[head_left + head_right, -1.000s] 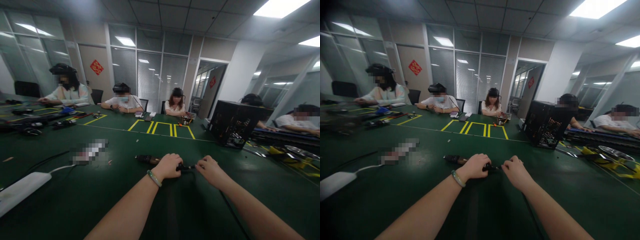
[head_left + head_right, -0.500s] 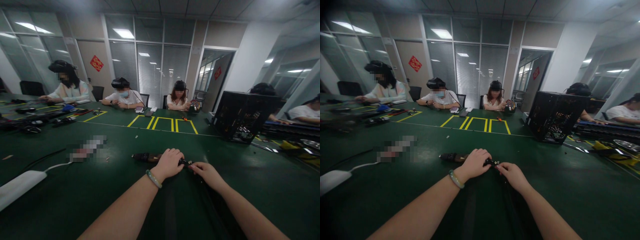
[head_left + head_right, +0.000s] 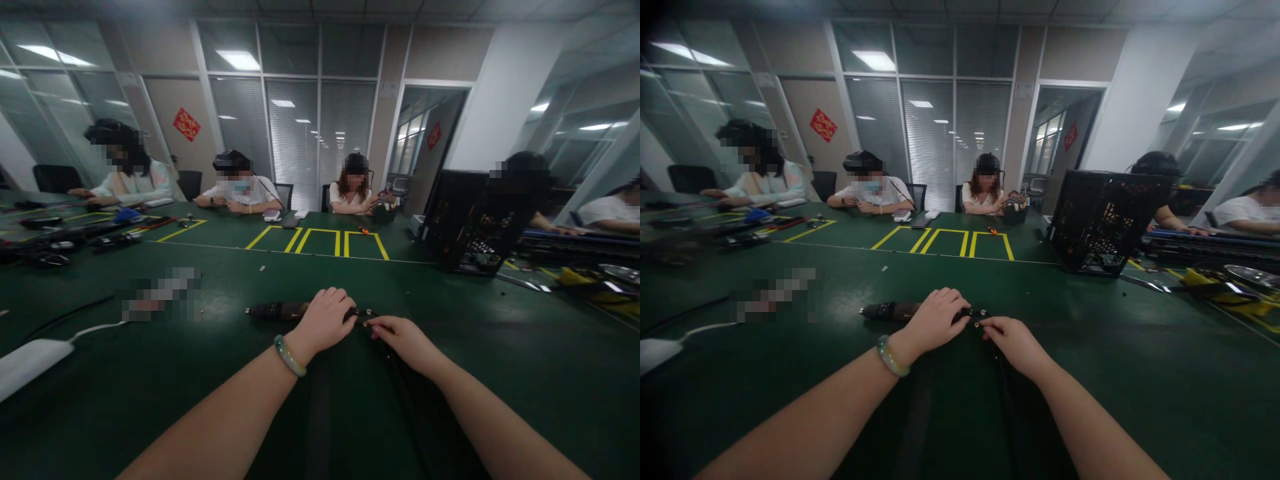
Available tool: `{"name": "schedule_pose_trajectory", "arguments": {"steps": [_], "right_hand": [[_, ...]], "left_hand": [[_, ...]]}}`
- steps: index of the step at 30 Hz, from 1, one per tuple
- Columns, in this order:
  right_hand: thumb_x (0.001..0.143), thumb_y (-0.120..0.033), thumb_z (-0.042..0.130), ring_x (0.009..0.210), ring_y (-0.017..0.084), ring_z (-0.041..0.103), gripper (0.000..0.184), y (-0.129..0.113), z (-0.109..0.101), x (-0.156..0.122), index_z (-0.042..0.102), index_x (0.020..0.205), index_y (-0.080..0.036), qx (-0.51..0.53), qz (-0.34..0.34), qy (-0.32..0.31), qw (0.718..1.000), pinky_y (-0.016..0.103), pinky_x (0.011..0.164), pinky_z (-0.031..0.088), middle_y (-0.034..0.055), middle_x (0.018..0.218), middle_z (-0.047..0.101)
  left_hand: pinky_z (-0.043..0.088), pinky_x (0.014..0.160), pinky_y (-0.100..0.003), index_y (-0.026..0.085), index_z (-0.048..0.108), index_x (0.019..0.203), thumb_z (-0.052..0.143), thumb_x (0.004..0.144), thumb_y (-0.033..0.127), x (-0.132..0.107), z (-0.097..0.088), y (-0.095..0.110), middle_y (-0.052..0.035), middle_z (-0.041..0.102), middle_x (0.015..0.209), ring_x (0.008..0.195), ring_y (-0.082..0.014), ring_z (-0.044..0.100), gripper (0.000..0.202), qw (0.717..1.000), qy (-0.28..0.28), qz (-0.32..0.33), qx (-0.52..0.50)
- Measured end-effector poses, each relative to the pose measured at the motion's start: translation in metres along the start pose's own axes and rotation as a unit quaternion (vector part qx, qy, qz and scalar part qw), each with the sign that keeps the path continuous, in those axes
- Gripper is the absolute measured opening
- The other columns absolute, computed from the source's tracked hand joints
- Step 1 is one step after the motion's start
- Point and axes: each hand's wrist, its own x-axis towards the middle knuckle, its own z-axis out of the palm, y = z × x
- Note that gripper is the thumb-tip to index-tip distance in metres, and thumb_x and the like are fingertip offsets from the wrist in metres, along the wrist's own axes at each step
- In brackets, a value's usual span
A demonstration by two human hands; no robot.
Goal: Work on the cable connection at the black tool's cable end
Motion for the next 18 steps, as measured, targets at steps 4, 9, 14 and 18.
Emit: {"name": "schedule_pose_trajectory", "arguments": {"steps": [4,9,14,18], "right_hand": [[0.087,-0.033,0.057,0.082,0.017,0.065,0.02,0.004,-0.003,-0.002,0.067,0.101,-0.023,0.01,0.013,-0.014,1.0,0.026,0.07,0.046,0.0001,0.093,0.071],[0.086,-0.031,0.059,0.081,0.015,0.065,0.017,0.001,0.0,-0.002,0.064,0.099,-0.022,0.033,0.041,-0.004,0.999,0.025,0.068,0.047,0.0002,0.091,0.072],[0.086,-0.029,0.059,0.081,0.015,0.065,0.013,-0.005,0.004,-0.002,0.064,0.095,-0.021,0.005,0.06,0.023,0.998,0.025,0.068,0.047,0.0005,0.09,0.072],[0.086,-0.03,0.059,0.078,0.016,0.065,0.012,-0.007,0.007,-0.003,0.065,0.093,-0.022,-0.008,0.061,0.044,0.997,0.025,0.065,0.047,0.0009,0.089,0.072]], "left_hand": [[0.044,0.07,-0.03,0.02,0.053,0.098,0.054,0.088,0.03,-0.002,-0.004,0.01,-0.0036,0.054,0.1,0.085,-0.0181,0.054,0.014,0.998,-0.066,0.007,-0.006],[0.044,0.07,-0.029,0.021,0.049,0.098,0.053,0.089,0.027,-0.002,-0.005,0.018,-0.0023,0.056,0.097,0.086,-0.0171,0.056,0.012,0.995,-0.103,0.009,0.003],[0.044,0.073,-0.03,0.019,0.05,0.095,0.053,0.088,0.025,0.0,-0.005,0.018,-0.0042,0.058,0.096,0.09,-0.0187,0.057,0.01,0.995,-0.1,0.009,0.014],[0.044,0.07,-0.03,0.02,0.051,0.092,0.054,0.087,0.024,0.002,-0.002,0.016,-0.0028,0.059,0.092,0.085,-0.0179,0.057,0.007,0.996,-0.08,0.023,0.004]]}}
